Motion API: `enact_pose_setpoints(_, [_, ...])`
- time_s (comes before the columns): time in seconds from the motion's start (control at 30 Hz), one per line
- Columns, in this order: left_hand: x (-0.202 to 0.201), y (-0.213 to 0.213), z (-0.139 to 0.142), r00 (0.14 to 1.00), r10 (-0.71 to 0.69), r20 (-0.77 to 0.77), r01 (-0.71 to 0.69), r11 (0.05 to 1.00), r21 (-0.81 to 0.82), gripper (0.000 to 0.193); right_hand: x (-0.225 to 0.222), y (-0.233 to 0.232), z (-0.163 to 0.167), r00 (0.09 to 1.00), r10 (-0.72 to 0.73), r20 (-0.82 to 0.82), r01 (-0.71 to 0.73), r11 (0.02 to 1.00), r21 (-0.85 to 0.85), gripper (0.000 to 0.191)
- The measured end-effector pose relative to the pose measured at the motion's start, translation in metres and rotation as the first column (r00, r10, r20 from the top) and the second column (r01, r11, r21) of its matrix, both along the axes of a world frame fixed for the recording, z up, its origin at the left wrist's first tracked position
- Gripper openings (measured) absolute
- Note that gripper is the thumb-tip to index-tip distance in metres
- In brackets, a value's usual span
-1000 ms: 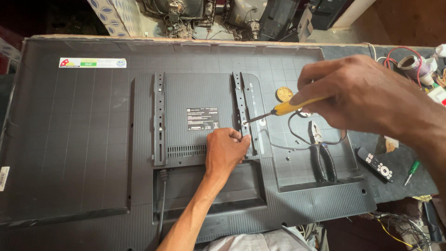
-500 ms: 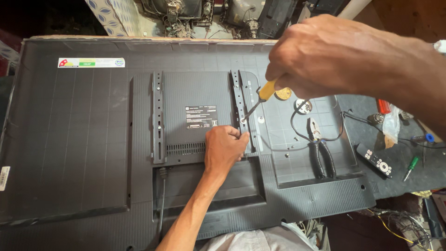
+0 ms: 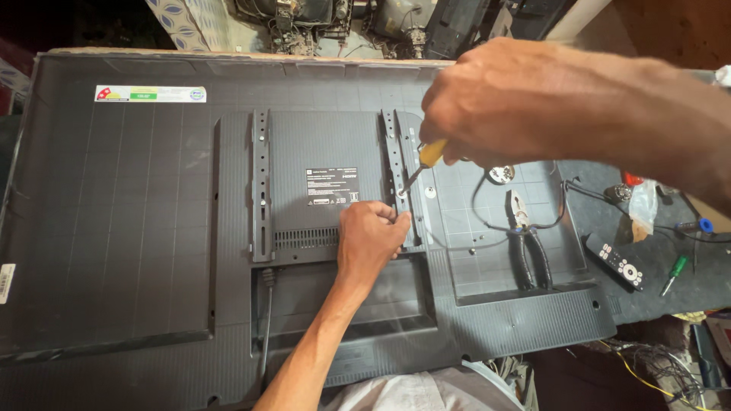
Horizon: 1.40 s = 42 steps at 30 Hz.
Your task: The person attaches a metal mounting bracket to the back of a flat-screen TV using screws. They use a soldering iron to heat and press a screw into place, then switch to a red-handled screwdriver to tighten additional screws along the bracket.
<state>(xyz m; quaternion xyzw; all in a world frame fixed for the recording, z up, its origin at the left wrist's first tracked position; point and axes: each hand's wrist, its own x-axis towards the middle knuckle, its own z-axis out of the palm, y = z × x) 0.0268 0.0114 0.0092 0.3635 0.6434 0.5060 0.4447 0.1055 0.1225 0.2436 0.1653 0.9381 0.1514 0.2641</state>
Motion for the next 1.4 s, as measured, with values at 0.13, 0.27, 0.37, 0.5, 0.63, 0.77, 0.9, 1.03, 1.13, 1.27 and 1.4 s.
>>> enact_pose_setpoints(0.13, [0.000,0.001,-0.001,0.999,0.010,-0.031,-0.010,1.000,-0.015,0.025,0.001,-0.002,0.000,0.999,0.018,0.038,-0.021,0.997,0.068,0.021])
enact_pose_setpoints(0.27, [0.001,0.001,-0.001,0.999,0.000,-0.045,0.000,1.000,-0.004,0.024,-0.002,-0.001,0.000,0.991,0.036,0.127,-0.056,0.985,0.162,0.035])
enact_pose_setpoints(0.37, [0.000,0.001,0.000,0.999,-0.004,-0.036,0.004,1.000,0.014,0.026,-0.002,-0.001,-0.002,0.985,0.054,0.162,-0.085,0.978,0.190,0.038])
enact_pose_setpoints(0.5, [0.000,0.002,0.001,0.999,-0.002,-0.032,0.000,0.999,-0.047,0.024,-0.002,-0.002,-0.004,0.976,0.084,0.203,-0.131,0.965,0.228,0.035])
enact_pose_setpoints(0.63, [0.001,0.002,0.001,1.000,0.000,-0.030,0.000,1.000,-0.009,0.024,-0.002,-0.001,-0.005,0.966,0.105,0.236,-0.165,0.953,0.253,0.033])
enact_pose_setpoints(0.77, [0.001,0.001,0.001,0.999,0.003,-0.048,-0.003,1.000,-0.004,0.023,-0.001,-0.001,-0.008,0.960,0.127,0.249,-0.194,0.943,0.269,0.031])
enact_pose_setpoints(0.9, [0.001,0.001,0.002,0.999,-0.002,-0.050,0.002,1.000,0.003,0.025,-0.001,0.001,-0.011,0.954,0.136,0.268,-0.211,0.937,0.277,0.029])
enact_pose_setpoints(1.03, [0.001,0.002,0.002,0.999,0.008,-0.042,-0.008,1.000,-0.004,0.024,0.000,0.002,-0.013,0.947,0.153,0.283,-0.237,0.927,0.292,0.028])
enact_pose_setpoints(1.13, [0.002,0.002,0.003,0.999,0.012,-0.038,-0.013,1.000,-0.010,0.024,0.002,0.004,-0.014,0.937,0.171,0.304,-0.266,0.914,0.306,0.028])
enact_pose_setpoints(1.27, [0.002,0.002,0.003,0.999,0.017,-0.029,-0.017,1.000,-0.015,0.023,0.002,0.003,-0.014,0.932,0.163,0.323,-0.270,0.908,0.320,0.027])
enact_pose_setpoints(1.4, [0.001,0.001,0.003,0.999,0.003,-0.046,-0.003,1.000,0.010,0.023,-0.001,-0.003,-0.010,0.943,0.149,0.297,-0.240,0.924,0.297,0.026])
